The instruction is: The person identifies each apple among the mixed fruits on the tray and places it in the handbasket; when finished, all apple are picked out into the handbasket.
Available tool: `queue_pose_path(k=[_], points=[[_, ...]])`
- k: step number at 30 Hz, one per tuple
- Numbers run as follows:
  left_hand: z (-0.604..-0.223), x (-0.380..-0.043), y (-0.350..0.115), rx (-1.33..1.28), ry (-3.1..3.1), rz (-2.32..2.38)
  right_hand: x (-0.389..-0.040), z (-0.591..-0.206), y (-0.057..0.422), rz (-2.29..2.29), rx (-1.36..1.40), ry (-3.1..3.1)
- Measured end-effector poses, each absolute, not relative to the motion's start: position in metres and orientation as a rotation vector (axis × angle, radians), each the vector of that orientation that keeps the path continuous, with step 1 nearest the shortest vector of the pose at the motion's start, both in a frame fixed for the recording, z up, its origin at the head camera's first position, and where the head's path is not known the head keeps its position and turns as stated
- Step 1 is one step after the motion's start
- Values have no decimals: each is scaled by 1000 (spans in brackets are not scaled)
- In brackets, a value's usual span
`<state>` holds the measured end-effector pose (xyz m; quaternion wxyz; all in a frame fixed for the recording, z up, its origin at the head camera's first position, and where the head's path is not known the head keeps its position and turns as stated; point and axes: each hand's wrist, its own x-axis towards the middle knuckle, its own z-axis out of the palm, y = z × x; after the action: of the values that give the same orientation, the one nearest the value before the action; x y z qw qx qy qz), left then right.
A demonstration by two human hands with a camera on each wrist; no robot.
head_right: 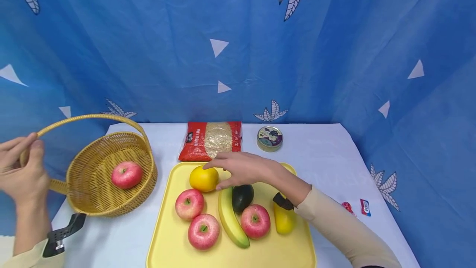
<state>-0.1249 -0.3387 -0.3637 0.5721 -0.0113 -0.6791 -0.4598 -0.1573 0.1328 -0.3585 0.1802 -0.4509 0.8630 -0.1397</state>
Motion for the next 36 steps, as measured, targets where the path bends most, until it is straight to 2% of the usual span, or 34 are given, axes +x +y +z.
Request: queue_pose_path(k=[20, 36], points=[[-363, -126, -339, -51, -1556, -1114, -112, -380, 196, -492, -1120, 2425], [-364, -124, -339, -36, -1581, -1087, -100, -395, 209, -449, -1029, 2326]])
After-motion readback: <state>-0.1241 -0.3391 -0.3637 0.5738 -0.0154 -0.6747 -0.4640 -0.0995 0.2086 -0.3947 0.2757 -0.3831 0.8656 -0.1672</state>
